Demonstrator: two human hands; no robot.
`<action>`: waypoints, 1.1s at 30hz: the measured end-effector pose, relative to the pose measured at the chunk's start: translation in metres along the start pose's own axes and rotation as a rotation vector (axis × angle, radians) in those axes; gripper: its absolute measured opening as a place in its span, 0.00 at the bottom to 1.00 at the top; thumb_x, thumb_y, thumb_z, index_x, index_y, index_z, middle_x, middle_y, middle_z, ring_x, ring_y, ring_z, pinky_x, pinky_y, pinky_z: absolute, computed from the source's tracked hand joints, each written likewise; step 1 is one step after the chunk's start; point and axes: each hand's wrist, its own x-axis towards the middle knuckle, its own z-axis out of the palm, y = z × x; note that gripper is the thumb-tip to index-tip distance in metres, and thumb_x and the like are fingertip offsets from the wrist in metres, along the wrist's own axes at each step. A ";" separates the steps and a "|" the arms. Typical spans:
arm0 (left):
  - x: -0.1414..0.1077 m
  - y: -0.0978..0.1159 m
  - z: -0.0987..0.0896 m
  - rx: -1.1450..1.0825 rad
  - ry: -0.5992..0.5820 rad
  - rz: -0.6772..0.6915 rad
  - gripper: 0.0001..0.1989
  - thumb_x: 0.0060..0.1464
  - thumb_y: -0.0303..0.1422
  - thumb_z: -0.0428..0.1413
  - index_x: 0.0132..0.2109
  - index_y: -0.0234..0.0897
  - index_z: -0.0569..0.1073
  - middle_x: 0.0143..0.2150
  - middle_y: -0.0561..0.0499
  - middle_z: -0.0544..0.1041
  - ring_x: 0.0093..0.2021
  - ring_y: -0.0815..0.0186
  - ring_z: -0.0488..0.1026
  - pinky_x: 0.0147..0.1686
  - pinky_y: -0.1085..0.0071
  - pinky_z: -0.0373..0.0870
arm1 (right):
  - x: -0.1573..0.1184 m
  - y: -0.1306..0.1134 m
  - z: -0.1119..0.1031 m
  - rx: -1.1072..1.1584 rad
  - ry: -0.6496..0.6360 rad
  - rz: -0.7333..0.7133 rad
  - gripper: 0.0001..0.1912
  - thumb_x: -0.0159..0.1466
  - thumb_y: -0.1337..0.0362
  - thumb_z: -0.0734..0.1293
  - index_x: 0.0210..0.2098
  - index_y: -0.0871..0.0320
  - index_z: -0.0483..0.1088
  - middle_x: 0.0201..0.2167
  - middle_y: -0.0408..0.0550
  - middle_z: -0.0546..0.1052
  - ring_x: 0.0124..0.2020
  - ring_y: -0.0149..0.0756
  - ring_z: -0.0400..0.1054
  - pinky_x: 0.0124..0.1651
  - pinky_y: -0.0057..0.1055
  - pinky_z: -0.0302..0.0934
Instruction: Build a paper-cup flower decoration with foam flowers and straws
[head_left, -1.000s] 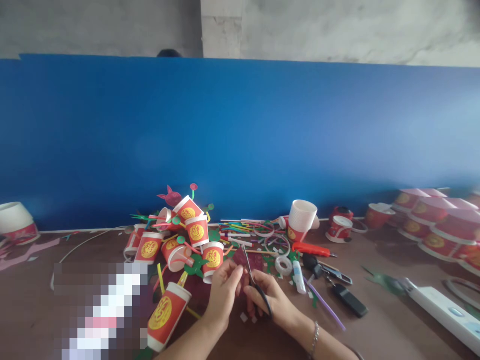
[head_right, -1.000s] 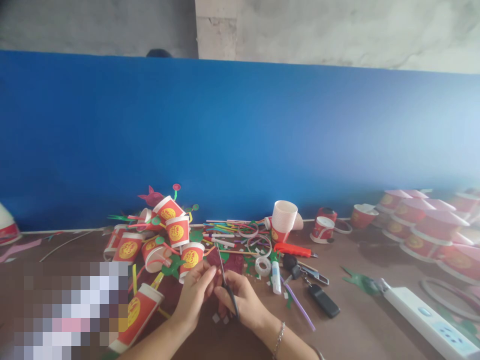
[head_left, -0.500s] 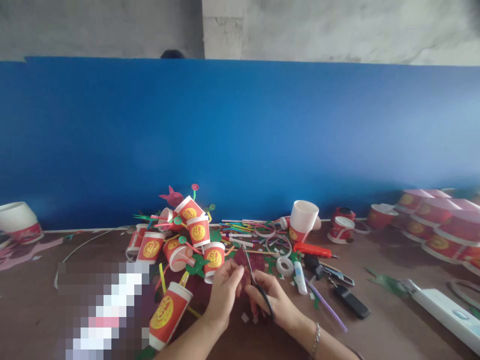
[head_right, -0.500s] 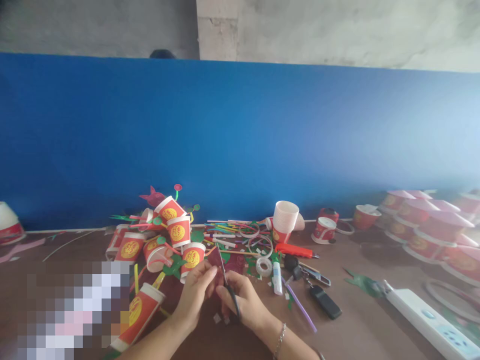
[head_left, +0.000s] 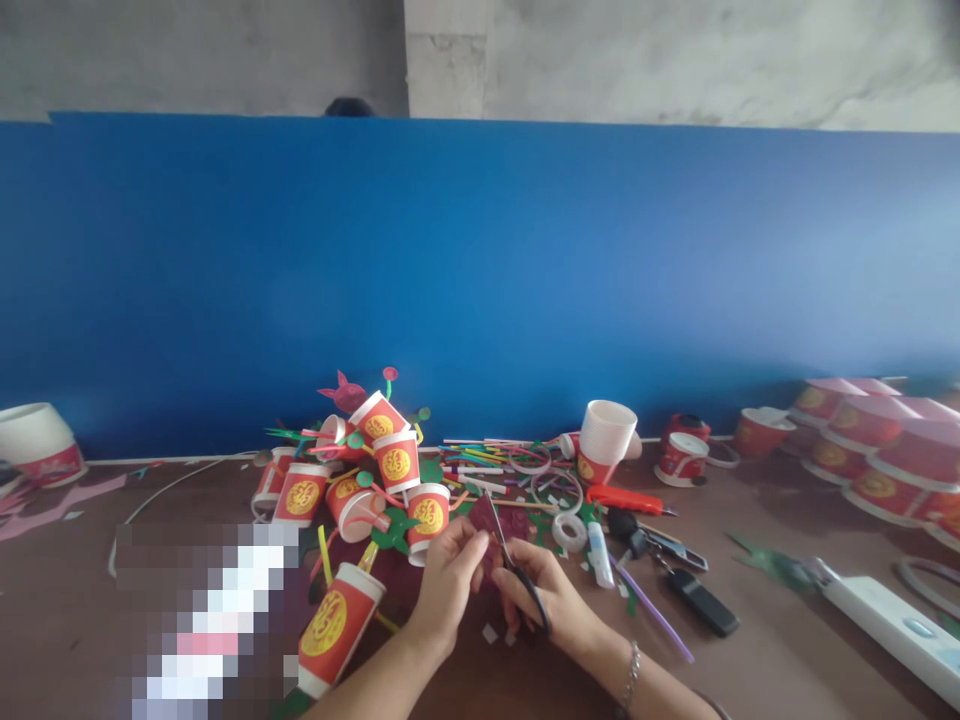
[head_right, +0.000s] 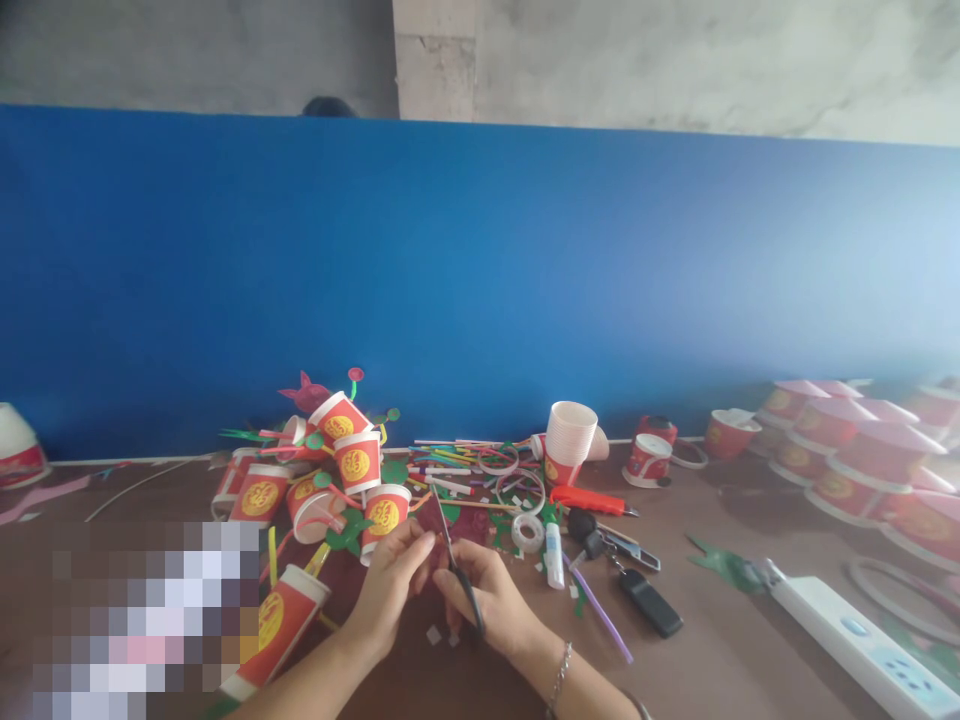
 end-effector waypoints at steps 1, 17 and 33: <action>0.000 0.000 0.000 0.000 0.000 0.004 0.16 0.49 0.41 0.56 0.25 0.37 0.61 0.15 0.62 0.58 0.16 0.77 0.50 0.18 0.78 0.45 | 0.000 0.000 0.000 0.000 0.001 0.001 0.20 0.54 0.48 0.69 0.27 0.60 0.64 0.11 0.37 0.67 0.11 0.24 0.57 0.14 0.19 0.51; 0.002 -0.001 -0.004 0.036 -0.048 0.016 0.15 0.50 0.40 0.55 0.25 0.37 0.60 0.14 0.62 0.57 0.16 0.77 0.50 0.19 0.77 0.45 | 0.002 0.002 -0.006 -0.009 -0.004 0.028 0.18 0.53 0.52 0.70 0.25 0.60 0.64 0.11 0.36 0.66 0.11 0.23 0.56 0.14 0.19 0.49; 0.003 -0.003 -0.004 0.020 -0.030 0.011 0.15 0.49 0.42 0.55 0.26 0.37 0.61 0.14 0.63 0.56 0.15 0.77 0.49 0.18 0.77 0.44 | 0.002 -0.001 -0.006 0.018 -0.003 0.080 0.20 0.51 0.50 0.71 0.25 0.60 0.64 0.09 0.35 0.65 0.10 0.23 0.56 0.13 0.19 0.48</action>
